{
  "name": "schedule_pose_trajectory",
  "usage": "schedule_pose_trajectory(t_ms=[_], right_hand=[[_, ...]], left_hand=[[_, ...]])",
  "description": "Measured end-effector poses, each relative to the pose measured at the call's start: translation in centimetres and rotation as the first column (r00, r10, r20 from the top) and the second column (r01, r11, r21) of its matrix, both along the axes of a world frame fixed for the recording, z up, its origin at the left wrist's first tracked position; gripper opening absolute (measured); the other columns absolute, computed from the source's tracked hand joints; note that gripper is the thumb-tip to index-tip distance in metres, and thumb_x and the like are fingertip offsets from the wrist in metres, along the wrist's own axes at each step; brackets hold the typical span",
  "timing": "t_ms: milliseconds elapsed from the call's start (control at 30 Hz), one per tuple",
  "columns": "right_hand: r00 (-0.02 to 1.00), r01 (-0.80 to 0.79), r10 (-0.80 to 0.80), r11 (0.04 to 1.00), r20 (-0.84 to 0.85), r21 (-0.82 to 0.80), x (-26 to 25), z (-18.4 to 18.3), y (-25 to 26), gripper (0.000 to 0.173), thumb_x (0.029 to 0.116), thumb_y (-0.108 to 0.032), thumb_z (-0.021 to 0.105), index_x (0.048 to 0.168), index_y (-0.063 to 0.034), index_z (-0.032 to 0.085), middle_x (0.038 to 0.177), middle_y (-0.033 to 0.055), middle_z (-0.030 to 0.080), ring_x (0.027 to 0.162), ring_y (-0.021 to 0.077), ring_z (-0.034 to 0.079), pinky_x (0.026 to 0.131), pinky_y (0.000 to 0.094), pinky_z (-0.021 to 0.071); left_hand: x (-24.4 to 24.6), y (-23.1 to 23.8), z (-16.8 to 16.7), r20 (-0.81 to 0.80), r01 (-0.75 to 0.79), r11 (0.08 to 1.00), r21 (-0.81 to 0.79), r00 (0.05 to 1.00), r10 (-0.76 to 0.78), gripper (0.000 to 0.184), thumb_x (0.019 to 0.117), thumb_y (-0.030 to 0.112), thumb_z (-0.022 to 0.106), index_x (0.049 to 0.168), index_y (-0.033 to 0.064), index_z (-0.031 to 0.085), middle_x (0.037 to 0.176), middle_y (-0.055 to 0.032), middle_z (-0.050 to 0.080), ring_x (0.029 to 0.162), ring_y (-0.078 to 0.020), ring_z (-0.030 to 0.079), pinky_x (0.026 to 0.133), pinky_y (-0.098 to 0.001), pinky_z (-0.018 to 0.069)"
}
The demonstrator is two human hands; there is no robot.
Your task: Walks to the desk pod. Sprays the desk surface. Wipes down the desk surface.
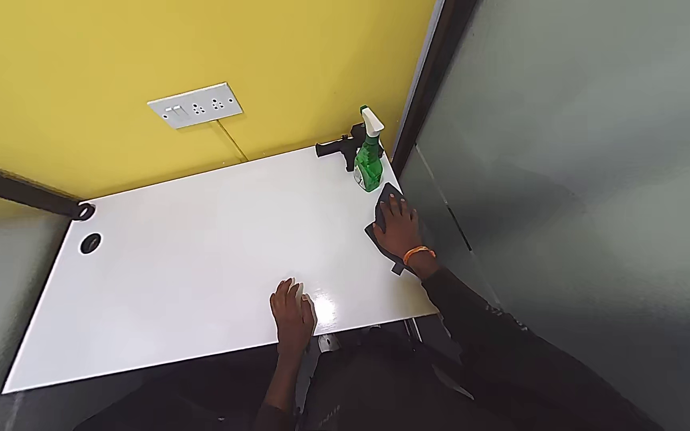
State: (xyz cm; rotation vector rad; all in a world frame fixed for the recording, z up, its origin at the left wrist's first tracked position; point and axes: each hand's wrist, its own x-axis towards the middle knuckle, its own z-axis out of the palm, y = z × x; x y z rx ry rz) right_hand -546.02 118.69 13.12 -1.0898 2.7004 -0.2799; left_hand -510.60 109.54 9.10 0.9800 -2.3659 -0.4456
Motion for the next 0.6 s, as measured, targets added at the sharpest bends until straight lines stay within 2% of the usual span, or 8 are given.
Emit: schedule_pose_trajectory(t_ms=[100,167,267,367,433,500,600], right_hand=[[0.993,-0.118,0.118,0.993,-0.006,-0.006,2.9,-0.2,0.6,0.073,0.0989,-0.054,0.040,0.161,-0.0172,0.035,0.172,0.0105,0.021,0.158,0.0381,0.017,0.122,0.0686,0.0141],[0.967,-0.254,0.254,0.967,0.007,-0.028,6.2,-0.4,1.3,0.071,0.0996,-0.050,0.041,0.162,-0.0177,0.034,0.171,0.0107,0.023,0.158,0.0393,0.018,0.123,0.0689,0.0133],[0.865,-0.499,0.501,0.856,-0.020,-0.131,11.9,-1.5,2.3,0.067,0.0992,-0.046,0.048,0.158,-0.0154,0.041,0.169,0.0118,0.029,0.155,0.0429,0.023,0.119,0.0726,0.0190],[0.721,-0.678,0.687,0.727,0.093,-0.109,16.2,-0.7,2.3,0.069,0.0978,-0.047,0.052,0.159,-0.0195,0.039,0.172,0.0073,0.023,0.158,0.0410,0.017,0.121,0.0718,0.0154],[0.633,-0.755,0.759,0.648,0.150,-0.095,16.6,-0.4,1.3,0.070,0.0968,-0.047,0.053,0.161,-0.0235,0.037,0.173,0.0041,0.018,0.159,0.0384,0.011,0.122,0.0711,0.0111],[0.587,-0.789,0.799,0.600,0.131,-0.132,15.2,-0.7,-0.3,0.067,0.0954,-0.048,0.055,0.158,-0.0278,0.042,0.172,0.0016,0.022,0.159,0.0364,0.014,0.121,0.0719,0.0109],[0.635,-0.758,0.768,0.641,0.084,-0.124,11.9,-0.5,-4.4,0.065,0.0949,-0.051,0.055,0.156,-0.0308,0.044,0.171,0.0018,0.027,0.158,0.0346,0.019,0.120,0.0737,0.0128]], left_hand=[[0.0,-0.1,0.1,-0.017,0.004,1.000,0.006,1.000,-0.004,0.040,0.1001,0.027,0.046,0.123,0.0043,0.069,0.140,-0.0175,0.061,0.139,-0.0366,0.050,0.118,-0.0599,0.0320],[0.1,-0.1,0.0,-0.027,0.008,1.000,0.015,1.000,-0.008,0.040,0.1004,0.027,0.046,0.124,0.0039,0.068,0.140,-0.0179,0.061,0.139,-0.0372,0.050,0.118,-0.0606,0.0319],[0.1,-0.2,-0.1,-0.036,0.007,1.000,0.025,0.999,-0.006,0.041,0.1012,0.027,0.044,0.125,0.0037,0.068,0.142,-0.0168,0.061,0.141,-0.0367,0.049,0.119,-0.0615,0.0313],[0.2,-0.1,-0.3,-0.042,-0.003,0.999,0.035,0.999,0.004,0.043,0.1018,0.027,0.041,0.127,0.0041,0.067,0.142,-0.0157,0.061,0.142,-0.0361,0.048,0.119,-0.0622,0.0304],[0.2,-0.1,-0.2,-0.046,-0.009,0.999,0.038,0.999,0.011,0.043,0.1023,0.027,0.040,0.127,0.0046,0.067,0.142,-0.0154,0.061,0.142,-0.0355,0.048,0.119,-0.0613,0.0311],[0.1,-0.2,-0.1,-0.054,-0.012,0.999,0.038,0.998,0.014,0.043,0.1023,0.027,0.041,0.126,0.0040,0.067,0.142,-0.0165,0.061,0.141,-0.0361,0.049,0.118,-0.0614,0.0320],[0.1,-0.1,-0.1,-0.065,-0.013,1.000,0.027,0.998,0.015,0.042,0.1023,0.027,0.042,0.126,0.0034,0.067,0.141,-0.0173,0.061,0.140,-0.0366,0.050,0.118,-0.0609,0.0335]])
